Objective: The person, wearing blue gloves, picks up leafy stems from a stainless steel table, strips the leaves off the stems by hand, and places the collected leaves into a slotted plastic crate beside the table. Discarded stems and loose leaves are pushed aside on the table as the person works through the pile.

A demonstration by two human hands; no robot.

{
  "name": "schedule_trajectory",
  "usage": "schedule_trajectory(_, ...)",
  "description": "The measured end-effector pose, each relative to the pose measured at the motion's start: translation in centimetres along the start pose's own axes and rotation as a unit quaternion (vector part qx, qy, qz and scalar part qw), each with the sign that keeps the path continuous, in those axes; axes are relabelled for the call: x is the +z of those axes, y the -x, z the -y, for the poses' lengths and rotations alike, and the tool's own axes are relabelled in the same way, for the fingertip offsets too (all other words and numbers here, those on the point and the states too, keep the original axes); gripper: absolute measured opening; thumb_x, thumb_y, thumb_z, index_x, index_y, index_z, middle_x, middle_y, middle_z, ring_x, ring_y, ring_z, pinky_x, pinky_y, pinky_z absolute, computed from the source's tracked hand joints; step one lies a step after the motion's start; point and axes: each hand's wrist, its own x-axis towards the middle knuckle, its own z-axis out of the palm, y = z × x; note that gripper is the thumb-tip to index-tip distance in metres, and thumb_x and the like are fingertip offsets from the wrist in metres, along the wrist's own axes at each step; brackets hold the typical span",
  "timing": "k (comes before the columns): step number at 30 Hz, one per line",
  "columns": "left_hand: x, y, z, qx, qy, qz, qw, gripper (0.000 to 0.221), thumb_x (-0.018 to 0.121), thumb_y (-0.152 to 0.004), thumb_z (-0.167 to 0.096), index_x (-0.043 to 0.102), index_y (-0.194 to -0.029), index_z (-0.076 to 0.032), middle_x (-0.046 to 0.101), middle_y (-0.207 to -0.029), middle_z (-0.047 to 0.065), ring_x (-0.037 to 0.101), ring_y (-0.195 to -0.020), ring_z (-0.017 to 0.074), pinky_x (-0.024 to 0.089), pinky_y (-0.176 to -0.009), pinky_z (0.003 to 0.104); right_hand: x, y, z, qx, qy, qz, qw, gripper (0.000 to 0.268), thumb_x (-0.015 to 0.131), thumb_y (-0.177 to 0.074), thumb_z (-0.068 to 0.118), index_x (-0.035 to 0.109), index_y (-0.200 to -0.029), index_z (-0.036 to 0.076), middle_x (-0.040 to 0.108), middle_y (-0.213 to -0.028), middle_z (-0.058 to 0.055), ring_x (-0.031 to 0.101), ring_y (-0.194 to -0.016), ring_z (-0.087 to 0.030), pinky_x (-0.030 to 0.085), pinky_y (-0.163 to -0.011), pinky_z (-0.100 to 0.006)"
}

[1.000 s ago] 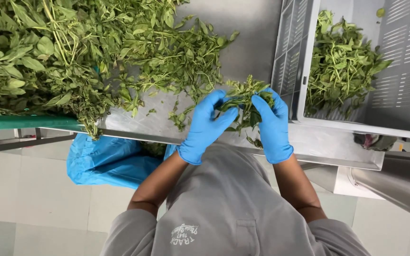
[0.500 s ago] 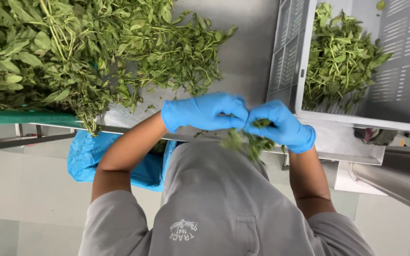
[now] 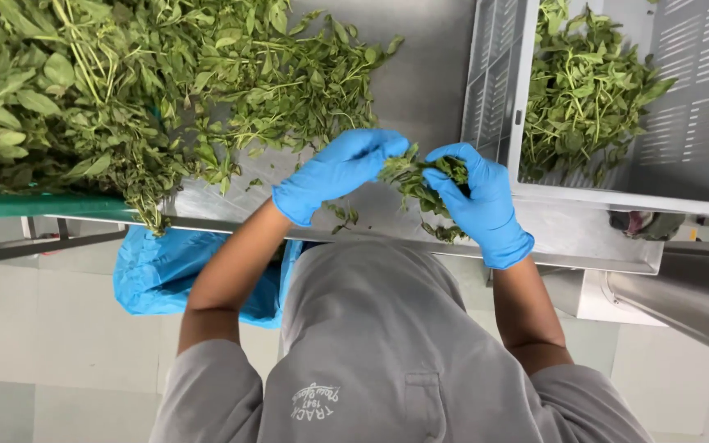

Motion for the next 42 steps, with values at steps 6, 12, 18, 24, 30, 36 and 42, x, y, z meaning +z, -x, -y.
schedule_trajectory(6, -0.3, 0.0, -4.5, 0.079, -0.254, 0.091, 0.960, 0.028, 0.063, -0.101, -0.032, 0.071, -0.101, -0.005, 0.061, -0.075, 0.014, 0.056, -0.063, 0.0246, 0.046, -0.060, 0.038, -0.1, -0.8, 1.5, -0.084, 0.074, 0.022, 0.993, 0.028, 0.080, -0.092, 0.013, 0.067, -0.115, 0.005, 0.073, -0.100, -0.014, 0.073, -0.085, -0.027, 0.058, -0.074, -0.035)
schedule_trajectory(12, -0.3, -0.4, -1.6, 0.160, -0.140, 0.221, 0.952, 0.028, 0.061, -0.103, -0.029, 0.070, -0.107, -0.003, 0.070, -0.089, 0.012, 0.067, -0.078, 0.0266, 0.052, -0.072, 0.041, -1.8, -0.9, 0.3, -0.175, 0.118, 0.147, 0.966, 0.022, 0.078, -0.088, 0.015, 0.069, -0.105, 0.003, 0.068, -0.089, -0.014, 0.066, -0.073, -0.033, 0.052, -0.064, -0.039)
schedule_trajectory(18, 2.7, 2.0, -1.3, 0.126, 0.302, 0.277, 0.904, 0.032, 0.062, -0.105, -0.031, 0.061, -0.091, -0.002, 0.058, -0.077, 0.005, 0.052, -0.072, 0.0163, 0.044, -0.071, 0.032, 0.0, 1.5, -6.7, -0.097, -0.472, 0.182, 0.857, 0.031, 0.077, -0.091, 0.025, 0.063, -0.097, -0.001, 0.064, -0.095, -0.018, 0.063, -0.084, -0.032, 0.050, -0.076, -0.042)
schedule_trajectory(24, 1.5, 1.7, 0.7, 0.105, 0.371, 0.018, 0.922, 0.033, 0.062, -0.108, -0.031, 0.057, -0.090, -0.005, 0.050, -0.081, 0.002, 0.049, -0.076, 0.0124, 0.042, -0.074, 0.028, 0.8, 1.0, -4.2, 0.110, -0.569, -0.035, 0.814, 0.024, 0.074, -0.102, 0.020, 0.069, -0.107, -0.002, 0.069, -0.096, -0.012, 0.067, -0.088, -0.023, 0.056, -0.082, -0.037)
schedule_trajectory(30, 4.2, -0.7, 17.6, -0.070, 0.005, -0.172, 0.983, 0.032, 0.066, -0.099, -0.035, 0.074, -0.108, -0.006, 0.069, -0.085, 0.003, 0.057, -0.072, 0.0147, 0.049, -0.066, 0.033, 0.0, -1.4, -2.7, 0.134, -0.447, -0.126, 0.875, 0.043, 0.065, -0.094, -0.014, 0.065, -0.133, 0.002, 0.073, -0.122, -0.007, 0.071, -0.112, -0.015, 0.057, -0.100, -0.029)
schedule_trajectory(36, 11.3, -2.0, 13.5, -0.024, -0.208, 0.043, 0.977, 0.041, 0.072, -0.088, -0.045, 0.078, -0.106, -0.009, 0.077, -0.097, 0.013, 0.073, -0.086, 0.0268, 0.055, -0.080, 0.039, -0.2, -1.3, -3.5, 0.104, -0.349, -0.133, 0.922, 0.052, 0.076, -0.086, -0.018, 0.064, -0.133, 0.002, 0.071, -0.121, -0.004, 0.068, -0.110, -0.013, 0.058, -0.098, -0.029)
schedule_trajectory(42, 11.8, -2.3, 12.0, 0.232, -0.485, -0.017, 0.843, 0.079, 0.077, -0.064, -0.055, 0.069, -0.126, -0.006, 0.067, -0.126, 0.033, 0.068, -0.102, 0.0417, 0.051, -0.084, 0.050, -0.8, -0.7, -3.2, 0.095, -0.365, -0.168, 0.911, 0.051, 0.076, -0.085, -0.018, 0.064, -0.130, 0.003, 0.068, -0.123, -0.003, 0.067, -0.111, -0.013, 0.058, -0.100, -0.029)
